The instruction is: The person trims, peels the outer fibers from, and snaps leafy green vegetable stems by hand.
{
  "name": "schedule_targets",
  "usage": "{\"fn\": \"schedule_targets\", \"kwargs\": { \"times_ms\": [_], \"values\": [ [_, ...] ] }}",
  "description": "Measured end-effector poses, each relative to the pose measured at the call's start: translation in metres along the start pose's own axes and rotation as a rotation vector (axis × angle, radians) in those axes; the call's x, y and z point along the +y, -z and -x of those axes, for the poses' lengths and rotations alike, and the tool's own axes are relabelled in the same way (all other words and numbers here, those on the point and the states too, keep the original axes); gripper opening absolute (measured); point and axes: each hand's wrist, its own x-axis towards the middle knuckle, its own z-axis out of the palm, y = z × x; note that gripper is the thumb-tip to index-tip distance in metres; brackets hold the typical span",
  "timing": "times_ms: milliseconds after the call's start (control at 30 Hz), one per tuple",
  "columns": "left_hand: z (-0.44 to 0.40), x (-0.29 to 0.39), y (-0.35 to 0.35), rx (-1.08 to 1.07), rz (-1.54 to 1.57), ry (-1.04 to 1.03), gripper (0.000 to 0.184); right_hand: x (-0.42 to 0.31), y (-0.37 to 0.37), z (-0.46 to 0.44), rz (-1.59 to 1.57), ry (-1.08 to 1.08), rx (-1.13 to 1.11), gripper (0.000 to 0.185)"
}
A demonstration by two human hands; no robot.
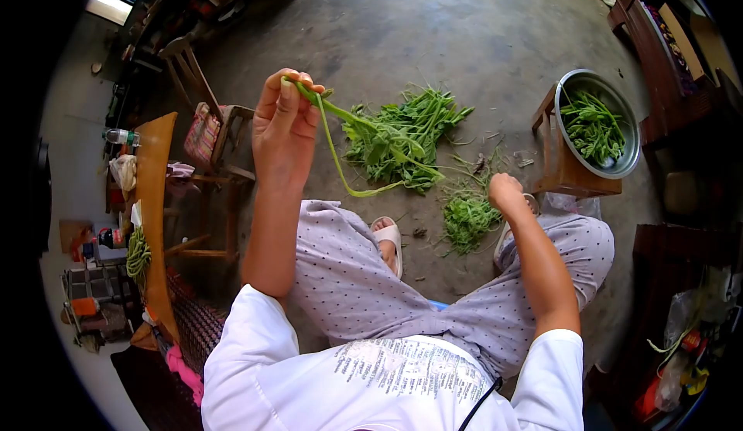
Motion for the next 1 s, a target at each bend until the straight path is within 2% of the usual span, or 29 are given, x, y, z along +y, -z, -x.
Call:
{"fn": "schedule_targets", "kwargs": {
  "times_ms": [100,133,200,267,333,400,500,567,600,733,800,933,1000],
  "values": [
    [0.002,0.001,0.000,0.041,-0.072,-0.032,0.017,0.018,-0.014,-0.007,-0.038,-0.104,0.054,0.030],
    [0.002,0.001,0.001,0.068,-0.146,0.008,0.018,0.017,-0.015,-0.009,-0.013,-0.109,0.137,0.030],
    [0.004,0.000,0.002,0.100,-0.217,0.049,0.018,0.002,0.009,0.002,-0.133,0.064,0.287,0.024],
    [0.006,-0.001,-0.003,0.128,-0.258,0.126,0.018,-0.025,0.047,0.017,-0.520,0.413,0.555,0.030],
    [0.009,-0.006,-0.003,0.115,-0.286,0.162,0.017,-0.053,0.093,0.045,-0.910,0.613,0.561,0.031],
    [0.012,-0.011,-0.006,0.097,-0.314,0.203,0.017,-0.070,0.134,0.091,-1.253,0.818,0.358,0.027],
    [0.016,-0.019,-0.016,0.075,-0.359,0.264,0.017,-0.101,0.158,0.152,-1.233,0.917,0.452,0.021],
    [0.018,-0.024,-0.019,0.072,-0.368,0.284,0.017,-0.114,0.158,0.165,-0.836,0.971,0.721,0.021],
    [0.018,-0.024,-0.020,0.069,-0.370,0.288,0.017,-0.118,0.154,0.165,-0.802,0.976,0.748,0.022],
    [0.017,-0.026,-0.017,0.066,-0.345,0.288,0.017,-0.119,0.147,0.161,-0.877,1.017,0.742,0.020],
    [0.017,-0.026,-0.016,0.061,-0.338,0.285,0.017,-0.115,0.149,0.164,-0.962,0.974,0.612,0.018],
    [0.018,-0.027,-0.014,-0.043,-0.345,0.263,0.017,-0.110,0.149,0.164,-0.914,0.982,0.595,0.018],
    [0.018,-0.027,-0.015,-0.083,-0.331,0.252,0.017,-0.112,0.150,0.168,-0.946,0.993,0.670,0.016]
  ]
}}
